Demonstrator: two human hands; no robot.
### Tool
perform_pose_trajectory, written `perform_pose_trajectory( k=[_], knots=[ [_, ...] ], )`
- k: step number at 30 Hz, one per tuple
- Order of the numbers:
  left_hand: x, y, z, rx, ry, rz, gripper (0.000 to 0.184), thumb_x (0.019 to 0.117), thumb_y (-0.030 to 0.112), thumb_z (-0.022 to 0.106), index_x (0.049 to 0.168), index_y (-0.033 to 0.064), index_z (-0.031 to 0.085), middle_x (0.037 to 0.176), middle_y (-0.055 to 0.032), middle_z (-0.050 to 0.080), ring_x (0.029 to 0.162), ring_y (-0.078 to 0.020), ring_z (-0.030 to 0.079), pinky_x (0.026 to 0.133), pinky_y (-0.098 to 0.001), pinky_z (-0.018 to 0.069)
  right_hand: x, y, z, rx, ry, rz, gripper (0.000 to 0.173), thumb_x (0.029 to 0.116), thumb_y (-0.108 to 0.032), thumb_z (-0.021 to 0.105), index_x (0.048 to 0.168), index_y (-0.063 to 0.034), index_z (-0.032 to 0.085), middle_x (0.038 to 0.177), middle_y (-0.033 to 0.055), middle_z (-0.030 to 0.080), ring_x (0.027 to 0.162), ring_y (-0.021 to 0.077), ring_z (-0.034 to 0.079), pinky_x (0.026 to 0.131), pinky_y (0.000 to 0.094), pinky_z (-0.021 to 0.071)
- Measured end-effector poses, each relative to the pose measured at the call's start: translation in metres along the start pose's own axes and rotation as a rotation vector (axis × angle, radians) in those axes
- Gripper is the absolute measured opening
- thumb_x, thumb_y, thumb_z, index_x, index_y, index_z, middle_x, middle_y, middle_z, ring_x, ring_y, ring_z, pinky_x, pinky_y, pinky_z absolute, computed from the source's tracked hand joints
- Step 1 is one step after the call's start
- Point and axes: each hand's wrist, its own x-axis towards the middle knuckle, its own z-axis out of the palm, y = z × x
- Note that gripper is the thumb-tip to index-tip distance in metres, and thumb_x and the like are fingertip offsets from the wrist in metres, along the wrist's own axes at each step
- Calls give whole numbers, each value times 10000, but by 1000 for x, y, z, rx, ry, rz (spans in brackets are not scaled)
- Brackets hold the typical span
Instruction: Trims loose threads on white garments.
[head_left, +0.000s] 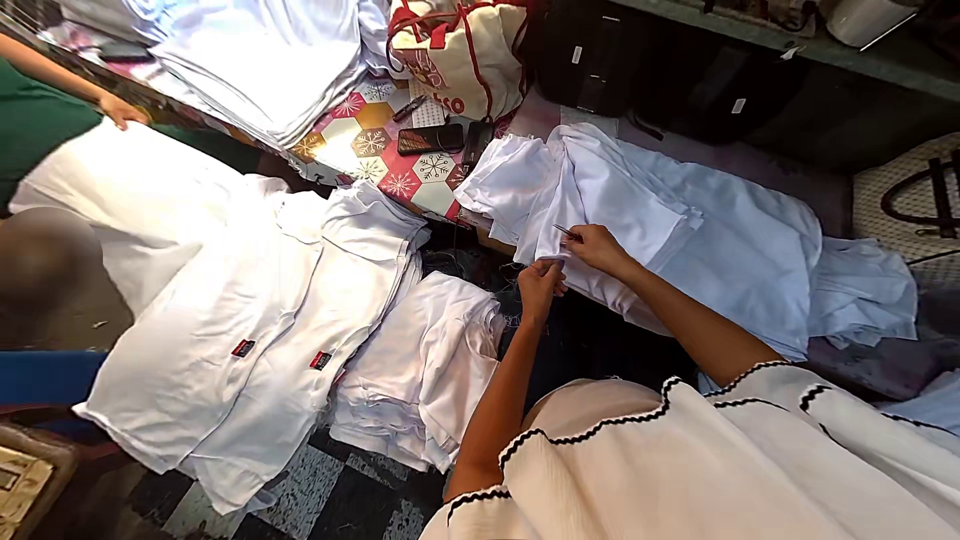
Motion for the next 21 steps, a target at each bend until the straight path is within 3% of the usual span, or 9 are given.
perform_pose_trajectory(
  k=[3, 7, 11, 13, 16, 18, 21],
  knots=[
    [-4, 0, -3, -13, 11, -3, 118, 993, 20, 630, 993, -91, 670, 689, -81, 691, 508, -94, 632, 513, -236, 561, 2, 4, 3, 3, -47, -64, 210, 989, -235, 697, 986, -26, 719, 761, 140, 640, 687, 301, 613, 650, 546, 503],
    [-5, -2, -2, 26, -7, -81, 128, 1004, 22, 611, 1016, -103, 636, 728, -104, 695, 527, -113, 651, 539, -252, 579, 3, 0, 9, -122, -40, -20, 176, 1000, -179, 654, 970, -26, 733, 868, 181, 699, 827, 377, 680, 720, 624, 511],
    [-4, 4, 5, -3, -1, -87, 180, 936, -4, 702, 1062, -96, 613, 755, -105, 681, 544, -120, 644, 569, -266, 591, 6, 4, 5, -12, -79, -33, 209, 980, -232, 705, 988, -24, 703, 785, 154, 641, 717, 320, 621, 659, 561, 496],
    [0, -1, 11, 29, 17, -64, 136, 935, -25, 681, 1028, -95, 610, 672, -83, 659, 510, -109, 625, 540, -255, 566, 7, 4, 10, -109, -99, -44, 247, 929, -259, 765, 1006, -29, 717, 844, 163, 668, 787, 351, 650, 693, 603, 510],
    [6, -7, 12, 122, -15, -27, 102, 973, -3, 636, 935, -92, 669, 623, -68, 648, 487, -84, 598, 519, -239, 541, 14, -1, 7, -146, -131, 19, 202, 994, -178, 657, 1004, 14, 720, 932, 208, 697, 911, 389, 675, 798, 625, 505],
    [-2, -2, 5, 196, -147, -63, 135, 979, 45, 656, 960, -83, 696, 688, -75, 676, 527, -80, 615, 555, -243, 556, 20, 0, -5, 15, -147, 79, 215, 998, -149, 647, 979, 56, 709, 858, 194, 666, 816, 318, 632, 780, 543, 501],
    [-20, 13, 3, 126, -185, -128, 193, 976, 37, 659, 1110, -103, 660, 843, -116, 709, 607, -100, 663, 615, -264, 588, 19, 0, -20, 296, -166, 232, 227, 992, -163, 681, 868, 21, 633, 638, 3, 456, 530, 69, 388, 525, 263, 358]
  ],
)
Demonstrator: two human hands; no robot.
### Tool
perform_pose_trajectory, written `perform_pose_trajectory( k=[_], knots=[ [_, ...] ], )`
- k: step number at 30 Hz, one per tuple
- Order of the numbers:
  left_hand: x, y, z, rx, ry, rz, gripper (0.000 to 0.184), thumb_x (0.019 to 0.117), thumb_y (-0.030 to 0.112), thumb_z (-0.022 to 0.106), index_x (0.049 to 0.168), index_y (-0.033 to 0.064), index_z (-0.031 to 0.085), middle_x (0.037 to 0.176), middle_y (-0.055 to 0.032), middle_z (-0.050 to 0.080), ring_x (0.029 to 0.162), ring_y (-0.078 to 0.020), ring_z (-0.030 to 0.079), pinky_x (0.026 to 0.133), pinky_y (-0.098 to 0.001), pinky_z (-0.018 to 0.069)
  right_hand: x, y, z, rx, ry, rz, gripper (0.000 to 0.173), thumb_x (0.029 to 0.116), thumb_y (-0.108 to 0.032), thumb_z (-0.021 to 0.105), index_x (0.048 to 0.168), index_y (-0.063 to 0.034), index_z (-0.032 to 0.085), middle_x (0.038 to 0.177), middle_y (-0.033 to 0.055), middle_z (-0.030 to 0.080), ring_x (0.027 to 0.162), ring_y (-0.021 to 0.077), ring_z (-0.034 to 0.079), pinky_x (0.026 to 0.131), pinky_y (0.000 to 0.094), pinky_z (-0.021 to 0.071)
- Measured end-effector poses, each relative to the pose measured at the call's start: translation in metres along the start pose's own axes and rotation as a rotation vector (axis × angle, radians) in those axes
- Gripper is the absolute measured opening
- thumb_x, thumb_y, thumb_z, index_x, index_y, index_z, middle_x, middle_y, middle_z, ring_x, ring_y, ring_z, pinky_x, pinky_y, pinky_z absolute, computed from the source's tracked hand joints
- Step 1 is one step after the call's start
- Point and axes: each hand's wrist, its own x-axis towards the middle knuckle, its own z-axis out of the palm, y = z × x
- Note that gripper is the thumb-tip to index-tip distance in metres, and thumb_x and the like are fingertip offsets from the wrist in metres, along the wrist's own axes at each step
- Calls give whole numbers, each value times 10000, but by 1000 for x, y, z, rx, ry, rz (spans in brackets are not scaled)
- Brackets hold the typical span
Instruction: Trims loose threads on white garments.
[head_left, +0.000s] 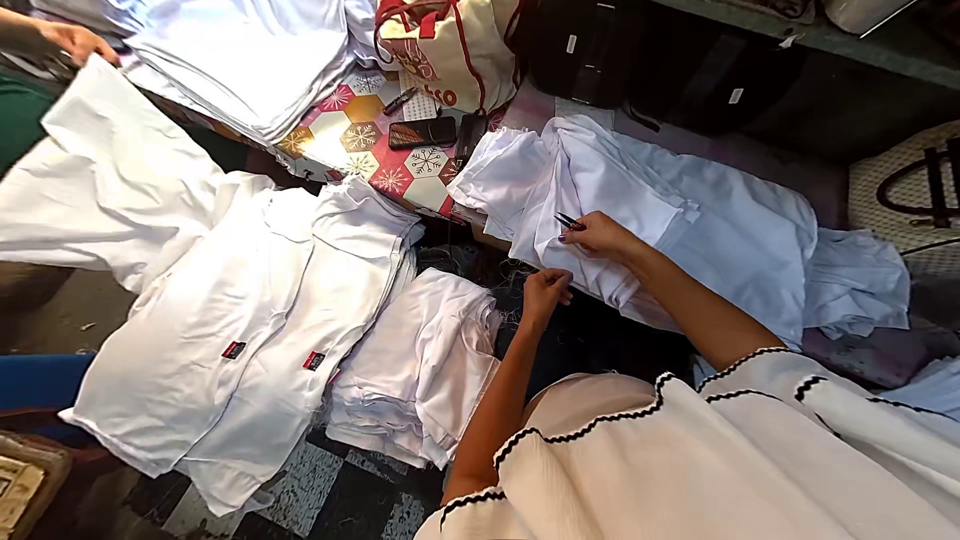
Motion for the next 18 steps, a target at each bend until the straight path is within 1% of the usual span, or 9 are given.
perform_pose_trajectory(
  k=[2, 3, 4, 6, 7, 8, 9, 13, 18],
  knots=[
    [-1, 7, 11, -183, 39, 36, 422, 944, -14, 676, 1333, -92, 531, 1158, -200, 665, 728, -171, 708, 679, -319, 622, -2, -1, -1, 214, -31, 89, 218, 986, -143, 680, 833, -14, 595, 567, -42, 424, 447, 26, 346, 444, 204, 308],
    [3, 8, 16, -247, 34, 58, 511, 930, -34, 681, 1392, -69, 469, 1254, -213, 627, 785, -202, 719, 717, -350, 633, -1, 0, 1, 301, -39, 115, 215, 978, -131, 682, 817, -34, 579, 548, -48, 424, 426, 21, 340, 424, 196, 301],
    [9, 6, 21, -277, 35, 77, 500, 926, -36, 689, 1372, -68, 466, 1226, -207, 634, 798, -214, 723, 739, -364, 638, 0, 1, 4, 368, -42, 134, 223, 970, -116, 683, 797, -55, 557, 534, -53, 423, 411, 19, 338, 410, 189, 299],
    [20, 0, 28, -239, 101, 114, 186, 940, -2, 691, 1087, -93, 624, 852, -127, 708, 629, -144, 682, 629, -303, 605, 2, 0, 8, 421, -33, 145, 254, 963, -100, 682, 761, -81, 531, 515, -63, 407, 403, 15, 332, 404, 185, 294],
    [20, 0, 28, -204, 113, 115, 102, 963, 20, 673, 970, -81, 658, 708, -78, 683, 548, -104, 641, 560, -259, 573, 2, 0, 7, 416, -25, 146, 262, 965, -104, 683, 753, -83, 529, 513, -65, 403, 401, 15, 328, 403, 187, 289],
    [18, 1, 25, -185, 120, 105, 119, 976, 30, 658, 923, -76, 671, 654, -59, 662, 515, -89, 621, 531, -240, 558, 1, -1, 5, 402, -23, 146, 255, 968, -109, 681, 759, -78, 538, 519, -64, 406, 400, 15, 325, 402, 187, 286],
    [13, 3, 23, -204, 144, 91, 125, 981, 29, 652, 931, -83, 679, 659, -60, 664, 519, -88, 624, 533, -235, 560, 0, -1, 2, 395, -28, 145, 249, 972, -110, 678, 766, -76, 544, 522, -64, 409, 399, 14, 324, 399, 184, 284],
    [1, 14, 15, -496, 267, 53, 154, 1001, 9, 607, 1101, -94, 662, 874, -116, 728, 673, -152, 705, 676, -288, 615, -5, 0, 6, 372, -34, 127, 246, 966, -106, 688, 766, -65, 552, 523, -62, 418, 403, 15, 330, 406, 188, 289],
    [5, 19, 9, -553, 325, 51, 99, 998, -15, 598, 986, -74, 677, 786, -111, 734, 613, -144, 700, 598, -262, 600, -10, -9, 15, 284, 11, 38, 263, 944, -100, 721, 733, -39, 575, 537, -48, 436, 426, 19, 346, 426, 198, 295]
  ],
)
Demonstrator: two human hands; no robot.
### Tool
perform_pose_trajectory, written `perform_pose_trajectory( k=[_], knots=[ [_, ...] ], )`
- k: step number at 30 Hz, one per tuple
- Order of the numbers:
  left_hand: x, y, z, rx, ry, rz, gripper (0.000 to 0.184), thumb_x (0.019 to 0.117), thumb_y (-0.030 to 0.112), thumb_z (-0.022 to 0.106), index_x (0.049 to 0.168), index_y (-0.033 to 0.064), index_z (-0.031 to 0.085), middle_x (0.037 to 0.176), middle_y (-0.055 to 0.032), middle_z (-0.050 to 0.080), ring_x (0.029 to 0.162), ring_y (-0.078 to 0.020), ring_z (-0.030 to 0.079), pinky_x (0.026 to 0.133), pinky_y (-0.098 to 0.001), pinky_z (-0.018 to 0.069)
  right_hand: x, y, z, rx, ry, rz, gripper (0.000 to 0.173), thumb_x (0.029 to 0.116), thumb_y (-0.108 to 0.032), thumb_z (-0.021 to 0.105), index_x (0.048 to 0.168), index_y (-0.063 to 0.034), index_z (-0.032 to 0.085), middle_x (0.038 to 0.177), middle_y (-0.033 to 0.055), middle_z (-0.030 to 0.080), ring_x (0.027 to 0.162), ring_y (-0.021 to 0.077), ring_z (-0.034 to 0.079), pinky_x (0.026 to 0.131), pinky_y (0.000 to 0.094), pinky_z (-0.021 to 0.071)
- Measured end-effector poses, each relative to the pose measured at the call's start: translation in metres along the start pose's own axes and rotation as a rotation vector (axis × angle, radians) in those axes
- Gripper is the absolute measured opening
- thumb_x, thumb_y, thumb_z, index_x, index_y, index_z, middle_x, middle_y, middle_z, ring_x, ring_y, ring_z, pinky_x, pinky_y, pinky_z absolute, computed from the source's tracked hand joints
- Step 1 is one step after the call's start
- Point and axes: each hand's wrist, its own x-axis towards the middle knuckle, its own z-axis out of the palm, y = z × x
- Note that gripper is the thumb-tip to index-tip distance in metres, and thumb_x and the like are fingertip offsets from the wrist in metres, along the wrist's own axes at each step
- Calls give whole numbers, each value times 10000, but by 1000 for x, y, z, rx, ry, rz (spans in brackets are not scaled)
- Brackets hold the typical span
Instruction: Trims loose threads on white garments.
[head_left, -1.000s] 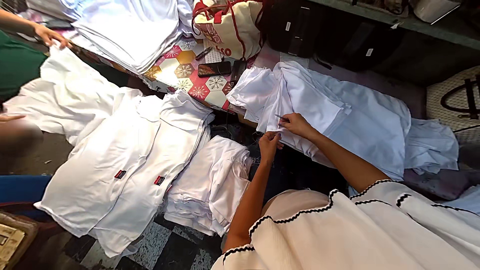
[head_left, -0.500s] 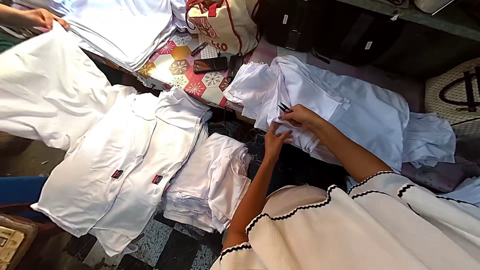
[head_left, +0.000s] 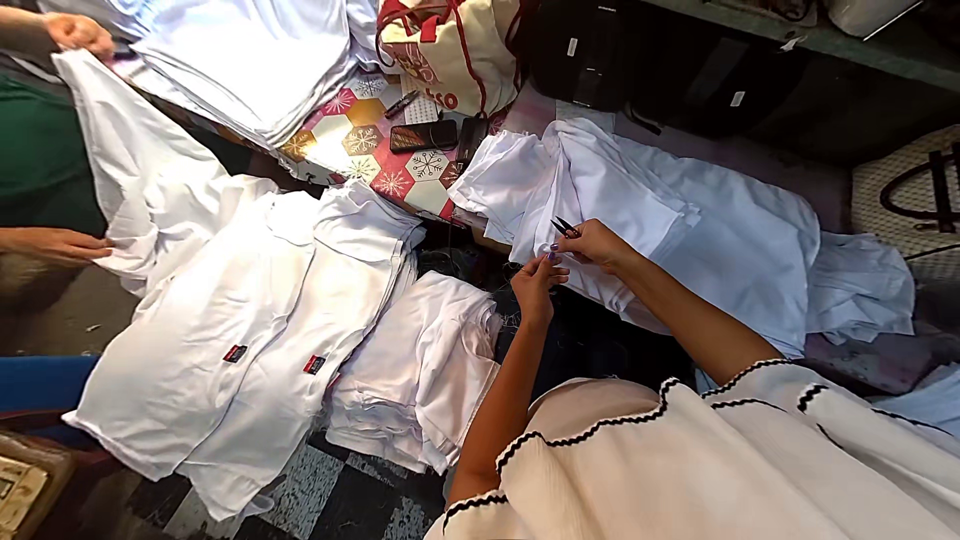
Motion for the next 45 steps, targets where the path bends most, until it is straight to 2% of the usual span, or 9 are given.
perform_pose_trajectory(
  k=[4, 8, 10, 16, 25, 33, 40, 43, 45],
  knots=[
    [1, -5, -8, 55, 10, -17, 121, 995, -38, 576, 901, -44, 652, 683, -76, 691, 549, -108, 656, 543, -228, 562, -5, 3, -4, -105, -44, -40, 195, 981, -125, 687, 836, -2, 644, 595, -37, 463, 477, 18, 372, 470, 201, 322],
    [2, -13, -18, 95, 10, -38, 159, 997, -49, 558, 863, -51, 644, 666, -75, 686, 542, -102, 649, 545, -223, 557, -31, -11, -10, -231, -22, -50, 461, 1131, -342, 364, 1087, -15, 687, 679, -12, 457, 570, 78, 388, 565, 270, 364],
    [1, -15, -21, 104, 14, -49, 156, 996, -57, 551, 865, -57, 636, 663, -73, 679, 533, -96, 638, 537, -220, 549, -42, -14, -15, -312, -15, -68, 511, 1142, -346, 303, 1079, -24, 695, 662, -1, 430, 566, 103, 374, 568, 298, 354],
    [3, -12, -15, 55, -25, -124, 160, 1039, 53, 565, 1131, -75, 595, 777, -113, 690, 550, -150, 664, 535, -266, 587, -45, 2, -15, -520, -37, -115, 424, 1129, -282, 390, 1037, -59, 739, 682, 60, 527, 627, 198, 492, 631, 429, 435],
    [5, -16, -19, 106, -4, -45, 157, 1023, -12, 533, 889, -39, 609, 628, -49, 631, 475, -76, 577, 477, -199, 503, -46, 2, -14, -452, -66, -94, 386, 1120, -224, 429, 1019, -21, 742, 674, 22, 537, 605, 107, 465, 616, 312, 422],
    [1, -20, -19, 131, -3, 14, 141, 985, -55, 562, 855, -40, 614, 580, -43, 609, 455, -79, 568, 466, -208, 499, -25, 14, 2, -700, -91, 32, 440, 1113, -289, 423, 922, -53, 742, 737, 101, 598, 718, 257, 564, 701, 506, 451],
    [1, -24, -20, 176, -20, 93, 95, 947, -91, 593, 872, -45, 626, 569, -30, 603, 453, -73, 566, 466, -210, 505, -17, 12, 14, -721, -25, 22, 431, 1100, -304, 467, 886, -50, 742, 804, 147, 658, 785, 322, 626, 700, 563, 465],
    [-2, -23, -33, 427, -151, 46, 59, 947, -34, 622, 903, -71, 637, 600, -55, 616, 470, -91, 577, 492, -243, 527, -24, 15, 5, -718, -8, 11, 418, 1098, -298, 474, 896, -59, 752, 797, 146, 660, 785, 326, 627, 702, 564, 467],
    [-7, -8, -47, 891, -473, -116, 184, 979, 65, 614, 1037, -102, 667, 771, -128, 677, 614, -163, 654, 648, -332, 586, -37, 13, -11, -696, -7, 1, 419, 1104, -285, 461, 918, -51, 754, 794, 150, 656, 769, 320, 617, 714, 568, 471]
  ],
)
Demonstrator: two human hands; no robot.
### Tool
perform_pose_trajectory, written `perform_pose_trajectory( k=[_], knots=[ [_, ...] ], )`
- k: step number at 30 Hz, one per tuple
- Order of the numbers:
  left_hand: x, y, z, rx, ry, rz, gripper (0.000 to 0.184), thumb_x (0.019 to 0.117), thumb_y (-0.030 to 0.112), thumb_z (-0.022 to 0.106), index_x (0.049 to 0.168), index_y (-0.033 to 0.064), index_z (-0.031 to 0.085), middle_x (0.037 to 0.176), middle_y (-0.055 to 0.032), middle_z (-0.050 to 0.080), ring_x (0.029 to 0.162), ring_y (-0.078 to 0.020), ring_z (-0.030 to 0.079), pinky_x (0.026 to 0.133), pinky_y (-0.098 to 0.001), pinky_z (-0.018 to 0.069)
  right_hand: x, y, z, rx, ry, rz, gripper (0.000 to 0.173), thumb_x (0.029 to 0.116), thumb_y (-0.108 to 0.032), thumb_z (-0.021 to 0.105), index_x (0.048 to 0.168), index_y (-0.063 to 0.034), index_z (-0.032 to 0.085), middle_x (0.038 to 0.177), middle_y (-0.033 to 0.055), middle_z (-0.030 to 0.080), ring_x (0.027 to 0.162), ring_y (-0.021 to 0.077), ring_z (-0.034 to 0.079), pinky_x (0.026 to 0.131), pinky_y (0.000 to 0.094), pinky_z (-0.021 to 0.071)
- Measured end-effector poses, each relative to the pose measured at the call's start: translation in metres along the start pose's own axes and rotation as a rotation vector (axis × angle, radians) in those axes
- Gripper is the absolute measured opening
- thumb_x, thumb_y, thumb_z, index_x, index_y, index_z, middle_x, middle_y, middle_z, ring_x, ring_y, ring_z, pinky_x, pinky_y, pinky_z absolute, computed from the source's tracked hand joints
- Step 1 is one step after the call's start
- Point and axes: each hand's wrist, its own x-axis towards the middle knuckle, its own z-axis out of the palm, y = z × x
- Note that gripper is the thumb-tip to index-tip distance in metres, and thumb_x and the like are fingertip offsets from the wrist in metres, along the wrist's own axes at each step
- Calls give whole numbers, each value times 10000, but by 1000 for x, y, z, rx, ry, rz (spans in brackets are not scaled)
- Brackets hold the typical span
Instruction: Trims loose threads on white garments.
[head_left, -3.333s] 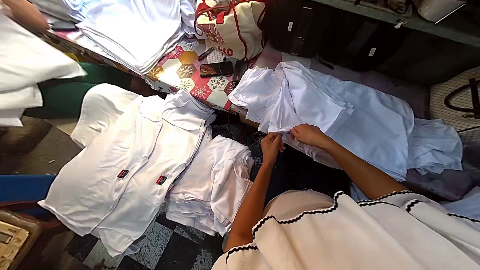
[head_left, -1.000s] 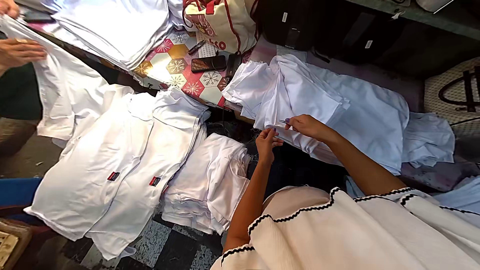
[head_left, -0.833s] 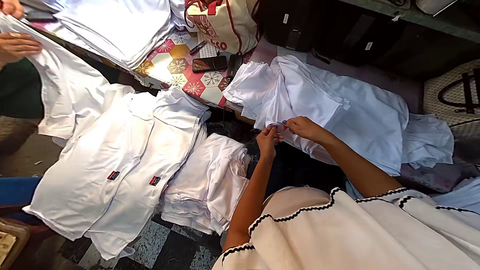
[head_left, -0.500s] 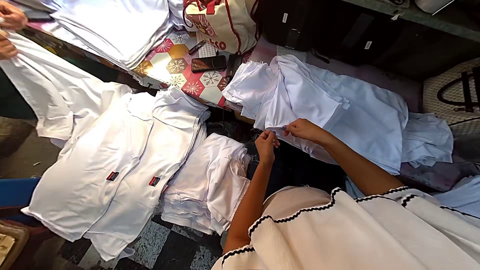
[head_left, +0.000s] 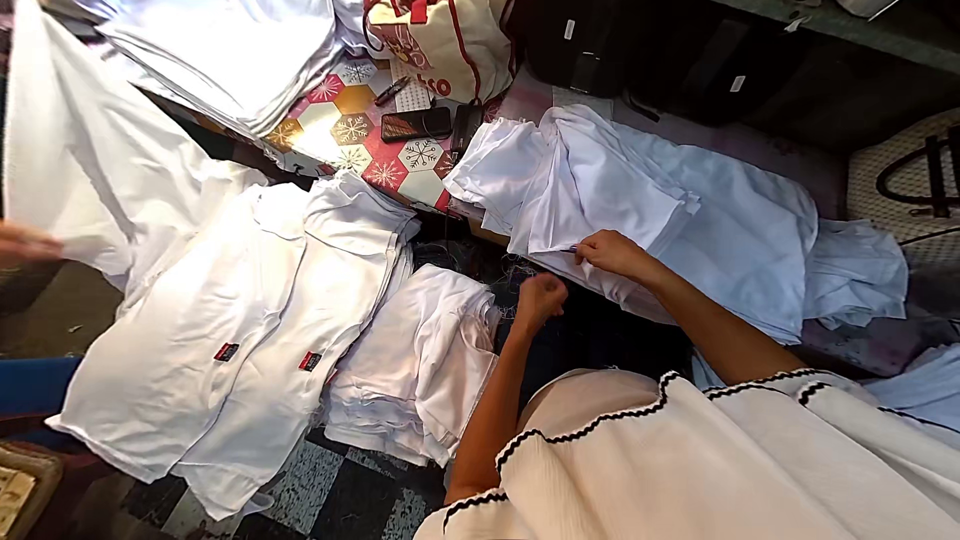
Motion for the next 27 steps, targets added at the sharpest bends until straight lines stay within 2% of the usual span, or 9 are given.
perform_pose_trajectory(
  k=[3, 7, 10, 13, 16, 18, 20, 23, 27],
  knots=[
    [-9, 15, -7, 395, -184, -106, 341, 977, 267, 690, 1128, -38, 687, 985, -179, 717, 865, -293, 703, 850, -513, 562, -23, 11, -23, 81, 71, -44, 411, 1110, -261, 457, 947, -38, 762, 746, 130, 629, 705, 279, 580, 694, 530, 470],
    [19, 26, 18, 213, 250, 66, 553, 907, 343, 778, 1236, -72, 621, 1131, -248, 675, 1018, -393, 671, 911, -599, 529, -37, 3, -30, 166, 144, -96, 441, 1115, -312, 440, 946, -50, 752, 655, 69, 545, 588, 201, 478, 589, 428, 410],
    [46, 10, 35, 130, 355, 223, 237, 955, 162, 722, 1044, -57, 709, 920, -192, 715, 757, -277, 703, 755, -463, 597, -41, -5, -26, 181, 143, -111, 450, 1117, -331, 429, 952, -51, 740, 646, 71, 542, 569, 207, 476, 567, 427, 411],
    [21, 0, 14, 199, 116, 143, 187, 985, 98, 655, 1007, -77, 717, 903, -182, 728, 743, -227, 715, 767, -393, 609, -45, 1, -35, 187, 138, -136, 447, 1122, -338, 409, 993, -55, 730, 637, 45, 521, 554, 164, 448, 558, 376, 392],
    [-12, -15, -20, 602, -167, -148, 255, 978, 182, 654, 1063, -45, 735, 1076, -253, 715, 1030, -404, 691, 939, -610, 521, -47, 16, -39, 256, 152, -153, 425, 1125, -297, 400, 1014, -45, 724, 641, 19, 514, 537, 108, 411, 534, 300, 361],
    [-26, -2, -24, 661, -122, -204, 301, 1006, 215, 616, 1117, -46, 717, 1165, -273, 688, 1153, -450, 638, 989, -659, 465, -43, 20, -33, 307, 154, -150, 430, 1127, -307, 391, 1042, -47, 722, 664, 9, 513, 542, 87, 406, 532, 268, 356],
    [-19, 12, -10, 467, 115, 18, 323, 1000, 241, 650, 1137, -42, 722, 1115, -237, 712, 1047, -382, 687, 961, -583, 515, -38, 12, -24, 329, 153, -159, 435, 1130, -312, 381, 1066, -43, 716, 688, 27, 521, 562, 106, 423, 550, 295, 377],
    [23, 19, 24, 320, 383, 237, 437, 930, 252, 760, 1248, -32, 666, 1246, -259, 632, 954, -378, 689, 846, -561, 568, -39, -7, -14, 309, 172, -225, 428, 1128, -308, 383, 1050, -42, 709, 686, 54, 530, 569, 151, 456, 554, 347, 406],
    [51, -13, 33, 302, 463, 471, 147, 954, 81, 685, 991, -47, 746, 1050, -235, 701, 946, -360, 706, 856, -521, 578, -45, -8, -21, 239, 204, -272, 427, 1127, -313, 383, 1050, -56, 715, 673, 62, 516, 562, 184, 472, 536, 384, 408]
  ],
)
